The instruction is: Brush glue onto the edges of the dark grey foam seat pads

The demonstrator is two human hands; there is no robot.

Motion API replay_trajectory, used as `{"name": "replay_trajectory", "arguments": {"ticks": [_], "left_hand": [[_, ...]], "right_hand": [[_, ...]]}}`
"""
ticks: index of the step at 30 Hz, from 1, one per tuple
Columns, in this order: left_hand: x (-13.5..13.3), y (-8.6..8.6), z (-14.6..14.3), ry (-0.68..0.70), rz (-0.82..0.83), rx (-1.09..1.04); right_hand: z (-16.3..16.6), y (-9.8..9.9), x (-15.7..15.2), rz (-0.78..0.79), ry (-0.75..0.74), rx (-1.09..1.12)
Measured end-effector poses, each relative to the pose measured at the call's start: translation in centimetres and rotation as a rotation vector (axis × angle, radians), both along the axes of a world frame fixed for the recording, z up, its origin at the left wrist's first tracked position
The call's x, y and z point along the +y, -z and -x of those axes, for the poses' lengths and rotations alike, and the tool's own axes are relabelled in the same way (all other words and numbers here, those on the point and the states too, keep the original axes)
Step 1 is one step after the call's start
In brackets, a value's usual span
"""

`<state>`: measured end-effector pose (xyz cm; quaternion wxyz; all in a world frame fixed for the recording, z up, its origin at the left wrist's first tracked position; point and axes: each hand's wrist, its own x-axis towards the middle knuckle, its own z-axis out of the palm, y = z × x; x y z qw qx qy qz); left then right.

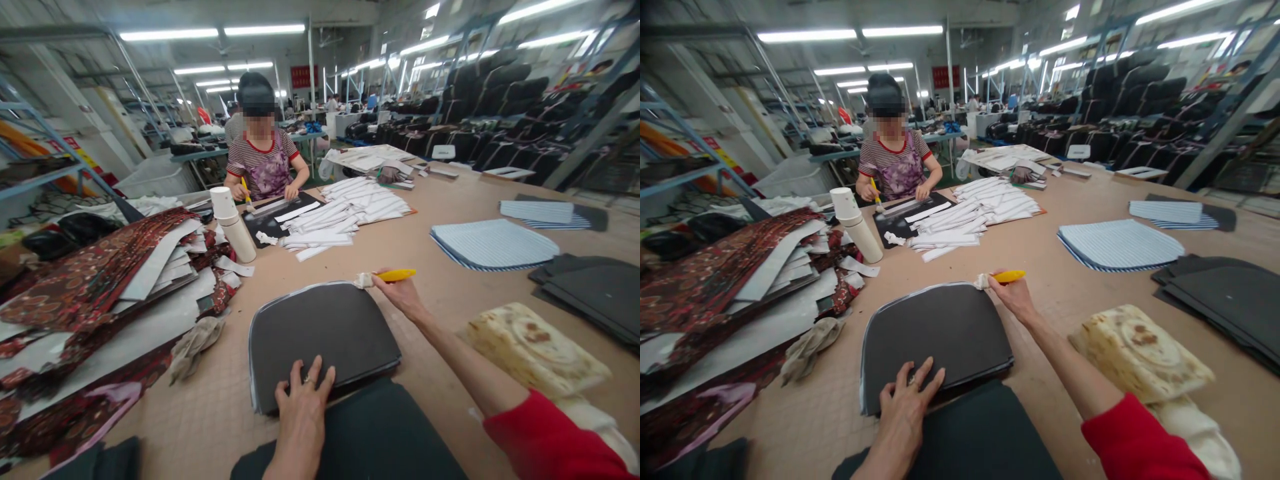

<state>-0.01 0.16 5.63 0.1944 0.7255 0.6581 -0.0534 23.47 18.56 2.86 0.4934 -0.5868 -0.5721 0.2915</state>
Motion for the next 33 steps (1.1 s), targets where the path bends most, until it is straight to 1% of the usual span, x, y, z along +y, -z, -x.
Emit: {"name": "replay_trajectory", "arguments": {"ticks": [5, 11, 14, 16, 19, 23, 25, 27, 28, 30, 33], "left_hand": [[0.0, -0.1, -0.1, 0.016, -0.021, 0.002], [0.0, 0.7, 0.2, 0.033, -0.058, 0.032], [0.0, 0.8, 0.4, 0.057, -0.078, 0.05], [0.0, 0.7, 0.4, 0.067, -0.078, 0.055], [-0.1, 0.6, 0.3, 0.07, -0.084, 0.087], [-0.6, 1.0, 0.0, 0.074, -0.158, 0.097], [-0.9, 1.2, 0.0, 0.061, -0.189, 0.04], [-0.8, 1.1, 0.6, 0.019, -0.2, -0.122], [-0.7, 1.0, 1.2, -0.01, -0.208, -0.212], [-0.2, 0.7, 3.3, -0.086, -0.226, -0.422], [0.3, 0.5, 7.8, -0.188, -0.233, -0.648]], "right_hand": [[-1.2, 0.1, -2.7, -0.004, 0.062, -0.048], [-1.9, -0.4, -6.5, 0.001, 0.069, -0.094], [-2.2, -0.7, -8.5, 0.015, 0.076, -0.12], [-2.5, -0.8, -10.3, 0.023, 0.085, -0.142], [-3.2, -0.6, -13.6, 0.039, 0.111, -0.214], [-4.2, -0.6, -18.1, 0.053, 0.181, -0.326], [-4.6, -1.5, -19.1, 0.017, 0.235, -0.342], [-4.6, -3.2, -19.0, -0.014, 0.259, -0.338], [-4.3, -4.3, -18.6, -0.001, 0.254, -0.318], [-3.1, -6.3, -17.5, 0.085, 0.197, -0.228], [0.5, -8.2, -16.5, 0.219, 0.017, -0.028]]}}
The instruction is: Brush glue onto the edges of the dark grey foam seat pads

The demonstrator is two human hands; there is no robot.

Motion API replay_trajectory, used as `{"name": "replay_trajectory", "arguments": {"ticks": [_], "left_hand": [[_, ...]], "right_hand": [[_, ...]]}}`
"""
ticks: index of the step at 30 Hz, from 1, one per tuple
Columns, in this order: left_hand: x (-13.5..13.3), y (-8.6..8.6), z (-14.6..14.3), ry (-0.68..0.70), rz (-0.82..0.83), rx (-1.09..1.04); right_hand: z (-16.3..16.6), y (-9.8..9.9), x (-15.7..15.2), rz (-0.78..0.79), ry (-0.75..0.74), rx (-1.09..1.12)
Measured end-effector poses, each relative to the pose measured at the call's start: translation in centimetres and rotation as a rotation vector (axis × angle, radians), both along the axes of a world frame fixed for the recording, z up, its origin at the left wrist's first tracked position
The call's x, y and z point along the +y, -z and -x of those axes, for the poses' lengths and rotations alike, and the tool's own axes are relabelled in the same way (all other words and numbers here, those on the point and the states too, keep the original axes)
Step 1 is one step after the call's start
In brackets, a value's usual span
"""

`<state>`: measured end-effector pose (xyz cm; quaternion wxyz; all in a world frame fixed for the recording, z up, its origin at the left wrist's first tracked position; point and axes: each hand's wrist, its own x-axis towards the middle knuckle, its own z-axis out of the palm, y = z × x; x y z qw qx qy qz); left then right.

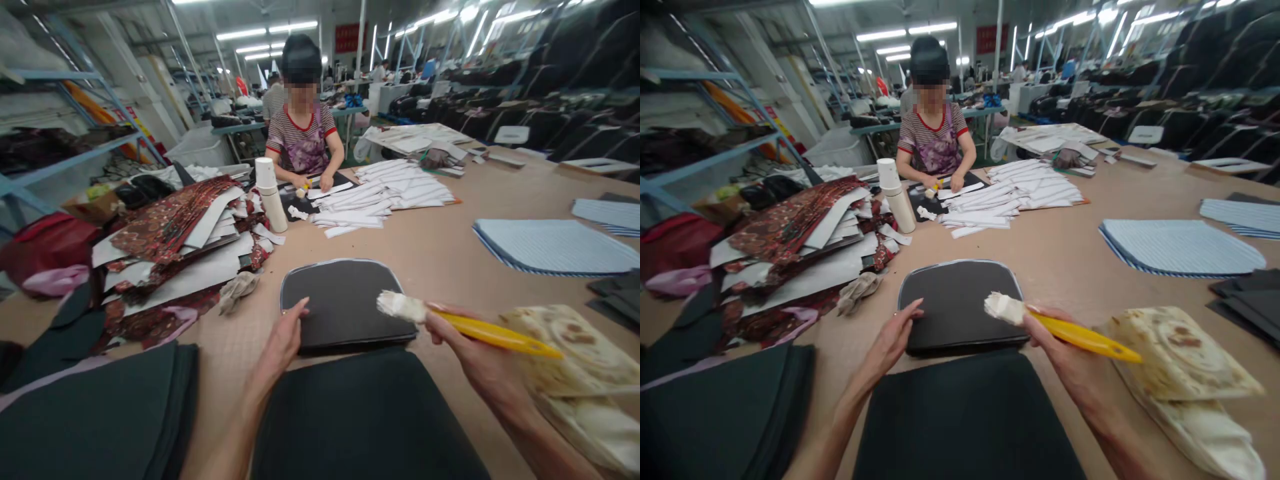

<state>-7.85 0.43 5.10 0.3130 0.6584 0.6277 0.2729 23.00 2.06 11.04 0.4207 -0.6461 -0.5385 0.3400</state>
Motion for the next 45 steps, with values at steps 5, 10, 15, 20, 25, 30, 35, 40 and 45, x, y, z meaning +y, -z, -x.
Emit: {"name": "replay_trajectory", "arguments": {"ticks": [5, 10, 15, 20, 25, 30, 35, 40, 45], "left_hand": [[-0.1, 0.9, 5.0, 0.031, 0.044, -0.182], [0.0, 1.8, 5.1, 0.048, 0.067, -0.257], [0.0, 2.0, 4.8, 0.022, 0.064, -0.261], [0.0, 2.3, 4.7, 0.021, 0.053, -0.257], [0.1, 2.7, 4.7, 0.01, 0.041, -0.212], [0.1, 2.8, 4.6, -0.001, 0.027, -0.169], [0.1, 2.4, 4.3, -0.013, 0.032, -0.106], [0.3, 1.4, 4.2, -0.011, 0.053, 0.001], [0.6, -0.9, -0.4, 0.05, 0.034, 0.148]], "right_hand": [[9.0, 0.3, -0.9, 0.155, -0.278, 0.255], [16.2, 2.9, -1.6, 0.185, -0.472, 0.408], [16.2, 4.6, -1.5, 0.145, -0.517, 0.337], [15.2, 3.5, -1.7, 0.134, -0.436, 0.303], [16.7, 4.0, -1.4, 0.155, -0.559, 0.336], [12.2, 4.7, -0.5, 0.094, -0.473, 0.173], [3.6, 4.2, 1.1, 0.07, -0.31, -0.034], [-4.9, 3.1, 2.5, 0.079, -0.092, -0.291], [-6.6, 1.5, 2.5, 0.068, 0.071, -0.255]]}}
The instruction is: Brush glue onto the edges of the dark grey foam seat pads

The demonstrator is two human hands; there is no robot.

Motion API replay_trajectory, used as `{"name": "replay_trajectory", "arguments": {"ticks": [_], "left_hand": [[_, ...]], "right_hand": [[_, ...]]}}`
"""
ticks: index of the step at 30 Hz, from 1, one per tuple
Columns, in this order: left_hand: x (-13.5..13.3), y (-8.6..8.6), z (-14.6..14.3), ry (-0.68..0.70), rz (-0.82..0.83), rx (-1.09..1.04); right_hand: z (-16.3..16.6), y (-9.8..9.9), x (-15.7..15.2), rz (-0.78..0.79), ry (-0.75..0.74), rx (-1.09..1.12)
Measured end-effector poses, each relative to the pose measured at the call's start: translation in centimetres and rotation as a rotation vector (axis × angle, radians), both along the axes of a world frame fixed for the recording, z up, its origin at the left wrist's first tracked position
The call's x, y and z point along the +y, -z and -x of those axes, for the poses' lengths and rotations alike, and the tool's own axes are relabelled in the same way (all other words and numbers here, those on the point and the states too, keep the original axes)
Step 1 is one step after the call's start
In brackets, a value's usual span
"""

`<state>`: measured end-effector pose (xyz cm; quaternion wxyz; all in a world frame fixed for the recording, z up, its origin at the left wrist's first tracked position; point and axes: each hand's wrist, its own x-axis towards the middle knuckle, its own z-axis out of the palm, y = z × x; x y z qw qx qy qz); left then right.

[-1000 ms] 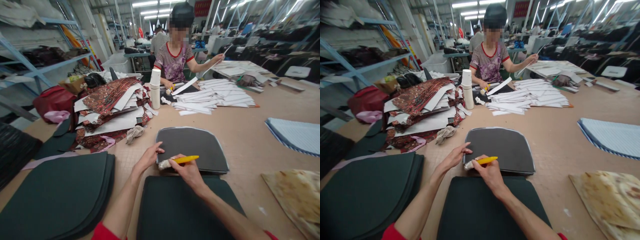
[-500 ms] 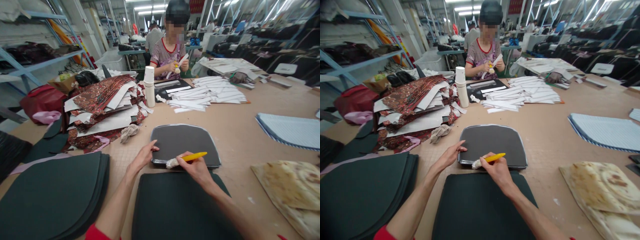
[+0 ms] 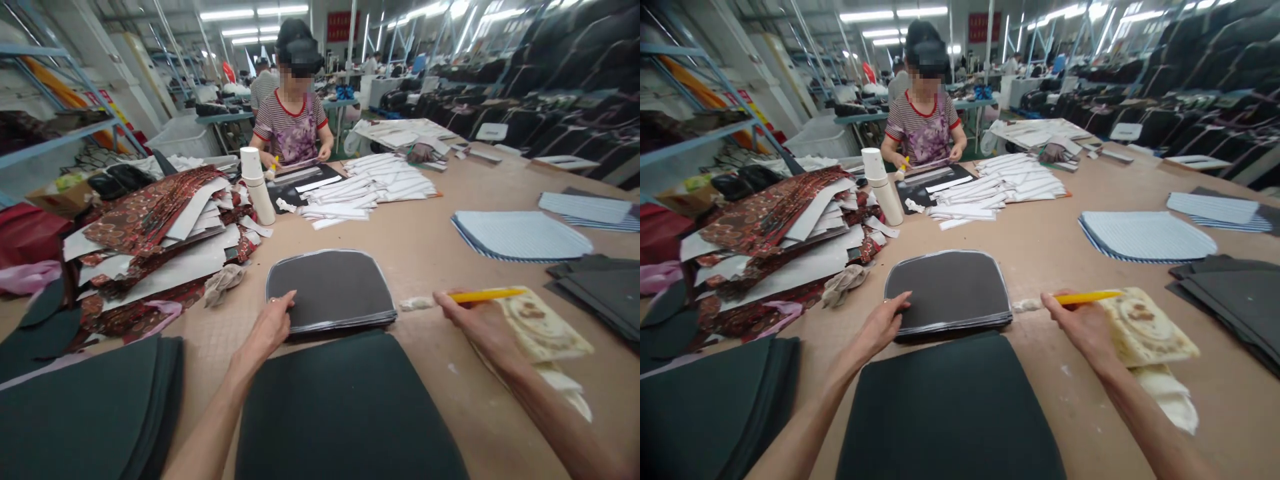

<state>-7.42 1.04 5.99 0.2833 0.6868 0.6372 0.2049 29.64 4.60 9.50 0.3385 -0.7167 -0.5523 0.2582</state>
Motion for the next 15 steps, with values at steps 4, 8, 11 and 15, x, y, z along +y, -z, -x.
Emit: {"name": "replay_trajectory", "arguments": {"ticks": [4, 8, 11, 15], "left_hand": [[0.4, -1.0, -5.2, 0.13, 0.014, 0.047], [1.1, -0.6, -6.1, 0.184, 0.069, 0.077], [1.5, -0.2, -5.3, 0.198, 0.087, 0.091], [1.3, 0.0, -5.2, 0.219, 0.062, 0.104]], "right_hand": [[4.1, 0.2, -0.1, -0.012, -0.17, 0.248], [9.1, 1.6, -0.1, 0.079, -0.316, 0.482], [9.4, 2.3, 0.1, 0.092, -0.338, 0.425], [3.8, 2.1, 0.1, 0.01, -0.122, 0.255]]}}
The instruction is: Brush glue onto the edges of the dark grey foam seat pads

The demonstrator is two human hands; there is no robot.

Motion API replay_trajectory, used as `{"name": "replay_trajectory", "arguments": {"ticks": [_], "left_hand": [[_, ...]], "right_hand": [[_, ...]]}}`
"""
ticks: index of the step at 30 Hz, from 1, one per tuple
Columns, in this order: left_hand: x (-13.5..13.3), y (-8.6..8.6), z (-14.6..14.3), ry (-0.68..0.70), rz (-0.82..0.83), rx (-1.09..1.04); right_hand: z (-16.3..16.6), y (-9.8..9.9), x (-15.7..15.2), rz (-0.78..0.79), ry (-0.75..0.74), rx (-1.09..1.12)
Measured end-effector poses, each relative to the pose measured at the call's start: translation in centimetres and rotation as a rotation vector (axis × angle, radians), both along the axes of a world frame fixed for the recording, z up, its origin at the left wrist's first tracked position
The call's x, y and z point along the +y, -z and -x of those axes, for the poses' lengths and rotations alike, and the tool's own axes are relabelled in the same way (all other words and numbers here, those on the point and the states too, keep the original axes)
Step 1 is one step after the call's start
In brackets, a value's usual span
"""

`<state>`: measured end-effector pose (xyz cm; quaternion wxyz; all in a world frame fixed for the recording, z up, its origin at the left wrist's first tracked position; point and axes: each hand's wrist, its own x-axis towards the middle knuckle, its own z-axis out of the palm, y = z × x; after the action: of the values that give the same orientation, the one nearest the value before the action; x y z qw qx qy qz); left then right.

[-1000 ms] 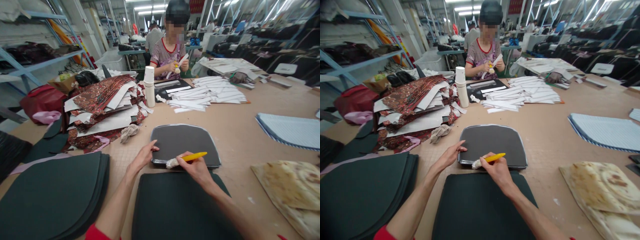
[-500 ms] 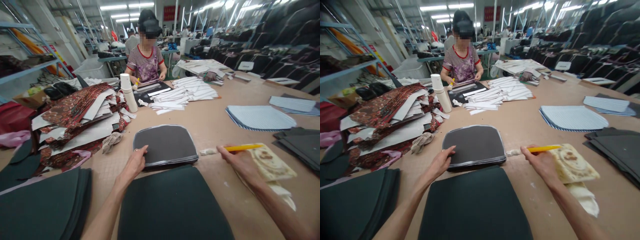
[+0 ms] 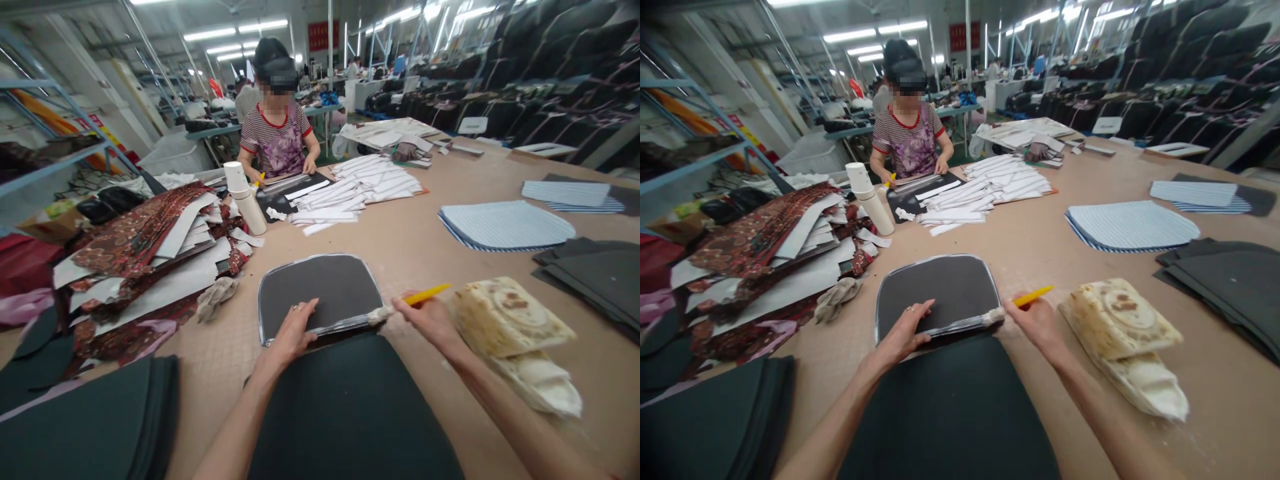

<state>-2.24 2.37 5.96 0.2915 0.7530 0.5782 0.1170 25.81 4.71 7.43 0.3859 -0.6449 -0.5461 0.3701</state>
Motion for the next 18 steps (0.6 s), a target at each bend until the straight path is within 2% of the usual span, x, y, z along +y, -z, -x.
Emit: {"name": "replay_trajectory", "arguments": {"ticks": [3, 6, 9, 12, 14, 18], "left_hand": [[0.0, -0.1, -0.2, 0.024, -0.024, 0.006], [0.1, -0.6, 0.0, 0.066, -0.029, 0.013], [0.1, -1.1, 0.6, 0.119, -0.027, 0.025], [-0.2, -1.2, 0.6, 0.139, -0.047, 0.041], [-0.5, -0.8, 0.0, 0.107, -0.082, 0.058], [-0.4, -0.1, -1.4, -0.05, -0.183, 0.083]], "right_hand": [[-4.4, -1.0, -0.4, -0.026, 0.188, -0.087], [-6.0, -1.8, -0.8, -0.063, 0.265, -0.029], [-5.8, -2.1, -1.2, -0.113, 0.21, 0.064], [-5.9, -2.3, -1.5, -0.12, 0.135, 0.06], [-6.3, -2.3, -1.7, -0.099, 0.074, 0.04], [-7.2, -1.9, -1.8, -0.119, -0.024, -0.021]]}}
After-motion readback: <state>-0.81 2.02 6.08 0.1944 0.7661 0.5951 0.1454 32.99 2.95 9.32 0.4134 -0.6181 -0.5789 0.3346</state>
